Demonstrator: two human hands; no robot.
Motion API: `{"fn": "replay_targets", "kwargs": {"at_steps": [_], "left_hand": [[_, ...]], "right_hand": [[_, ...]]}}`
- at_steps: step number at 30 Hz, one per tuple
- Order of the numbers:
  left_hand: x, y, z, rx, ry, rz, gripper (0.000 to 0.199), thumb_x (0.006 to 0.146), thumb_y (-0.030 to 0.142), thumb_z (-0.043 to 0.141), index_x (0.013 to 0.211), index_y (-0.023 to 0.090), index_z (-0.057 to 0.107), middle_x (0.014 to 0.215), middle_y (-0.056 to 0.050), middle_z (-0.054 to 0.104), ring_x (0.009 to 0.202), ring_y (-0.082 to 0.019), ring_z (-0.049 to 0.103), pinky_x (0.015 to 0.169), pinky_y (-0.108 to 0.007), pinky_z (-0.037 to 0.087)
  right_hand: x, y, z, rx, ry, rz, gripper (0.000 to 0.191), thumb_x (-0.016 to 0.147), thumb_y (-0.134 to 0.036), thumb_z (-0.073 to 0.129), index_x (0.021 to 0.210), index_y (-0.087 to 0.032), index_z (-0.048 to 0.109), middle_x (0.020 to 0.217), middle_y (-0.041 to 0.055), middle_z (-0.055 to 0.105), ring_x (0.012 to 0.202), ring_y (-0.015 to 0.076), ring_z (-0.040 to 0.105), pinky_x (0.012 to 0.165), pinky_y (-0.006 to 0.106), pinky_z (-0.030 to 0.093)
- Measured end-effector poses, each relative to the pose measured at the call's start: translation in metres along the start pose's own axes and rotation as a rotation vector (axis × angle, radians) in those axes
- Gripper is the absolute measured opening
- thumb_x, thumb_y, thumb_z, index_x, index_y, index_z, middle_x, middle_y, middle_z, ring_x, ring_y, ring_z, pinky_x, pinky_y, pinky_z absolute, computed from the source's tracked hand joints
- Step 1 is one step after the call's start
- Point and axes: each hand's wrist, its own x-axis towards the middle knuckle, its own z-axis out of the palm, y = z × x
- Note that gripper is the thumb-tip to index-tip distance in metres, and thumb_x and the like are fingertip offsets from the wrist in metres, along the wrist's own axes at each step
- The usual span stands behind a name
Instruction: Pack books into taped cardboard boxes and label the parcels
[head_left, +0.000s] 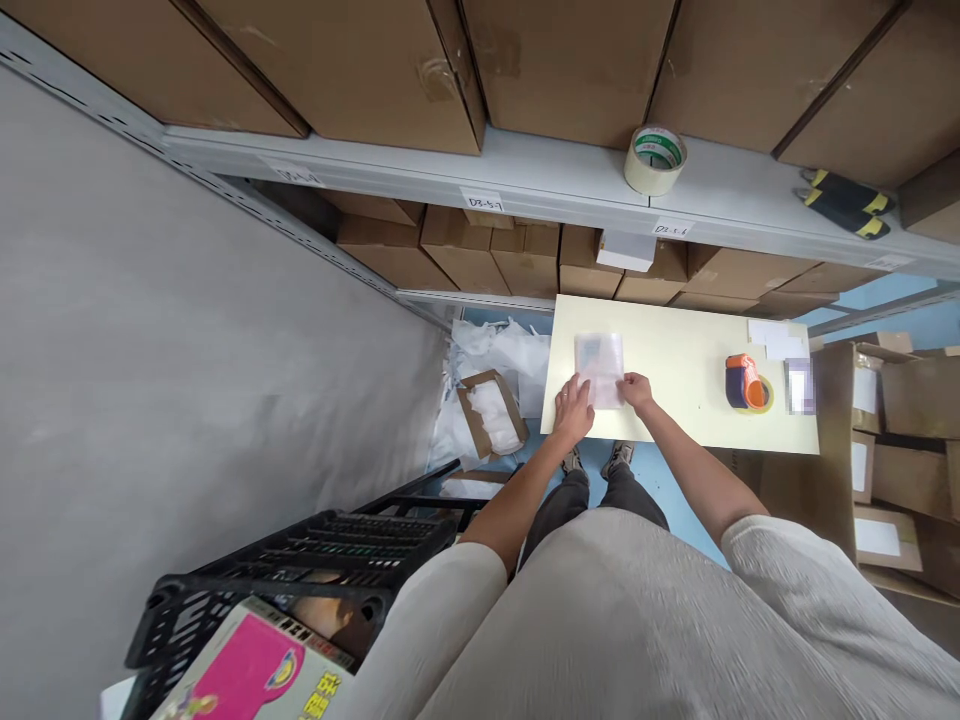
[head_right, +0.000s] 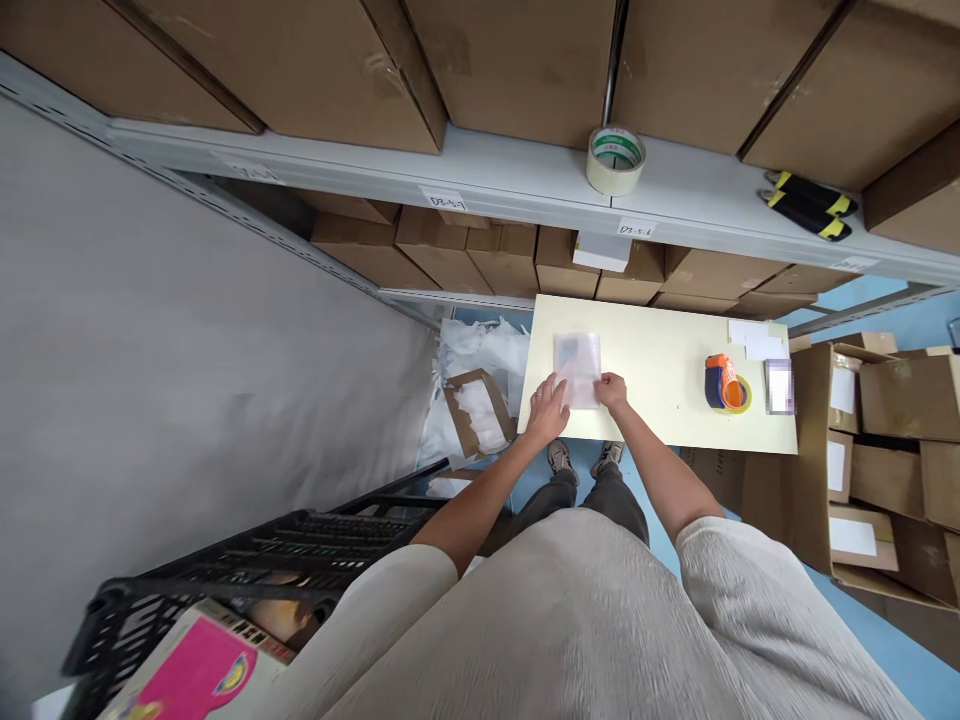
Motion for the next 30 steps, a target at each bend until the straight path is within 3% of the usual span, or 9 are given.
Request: {"fn": "replay_targets", "kwargs": {"at_steps": [3,8,13,20,26,30], "left_hand": [[0.011,-0.003,-0.011,0.029,0.034,0.015,0.071,0.098,0.021,0.054,0.168,0.02,0.042,0.183,-0.017,0.026,0.168,-0.039,0.026,0.134,-0.057,0.025],[0.033,-0.014,-0.03,0.047,0.028,-0.011,0.073,0.098,0.021,0.056,0.169,0.02,0.041,0.179,-0.018,0.036,0.166,-0.037,0.03,0.134,-0.056,0.024],[0.051,-0.024,-0.042,0.036,0.002,-0.01,0.073,0.098,0.02,0.052,0.17,0.018,0.038,0.178,-0.019,0.038,0.166,-0.037,0.031,0.135,-0.056,0.025],[0.056,-0.028,-0.037,0.026,-0.068,-0.028,0.081,0.093,0.019,0.057,0.171,0.017,0.036,0.181,-0.019,0.033,0.169,-0.038,0.027,0.138,-0.06,0.019],[0.056,-0.027,-0.037,0.037,-0.095,-0.035,0.076,0.094,0.021,0.059,0.168,0.02,0.041,0.182,-0.019,0.03,0.171,-0.038,0.024,0.138,-0.061,0.015],[0.055,-0.022,-0.042,0.013,-0.091,-0.049,0.075,0.097,0.024,0.056,0.169,0.02,0.039,0.183,-0.019,0.029,0.171,-0.038,0.023,0.138,-0.062,0.016]], "right_hand": [[0.017,-0.021,0.011,0.044,-0.023,-0.021,0.007,0.072,-0.031,0.065,0.073,-0.024,0.062,0.069,-0.0031,0.063,0.069,0.0167,0.06,0.066,0.028,0.052],[0.047,-0.055,0.033,0.061,-0.021,-0.035,0.007,0.071,-0.029,0.067,0.072,-0.024,0.062,0.069,-0.0024,0.062,0.068,0.0169,0.058,0.067,0.03,0.052],[0.067,-0.075,0.051,0.022,0.004,-0.041,0.004,0.071,-0.026,0.067,0.075,-0.024,0.065,0.072,-0.001,0.066,0.072,0.019,0.062,0.071,0.032,0.055],[0.07,-0.074,0.052,-0.081,0.062,-0.104,0.008,0.073,-0.026,0.071,0.08,-0.026,0.068,0.081,0.0032,0.073,0.09,0.0256,0.07,0.088,0.037,0.057],[0.053,-0.072,0.041,-0.225,0.087,-0.187,0.034,0.083,-0.031,0.072,0.116,-0.024,0.069,0.102,0.0089,0.077,0.102,0.0284,0.07,0.095,0.04,0.056],[0.031,-0.061,0.022,-0.197,0.052,-0.189,0.033,0.089,-0.033,0.065,0.12,-0.023,0.068,0.109,0.0098,0.077,0.102,0.0264,0.071,0.097,0.039,0.056]]}}
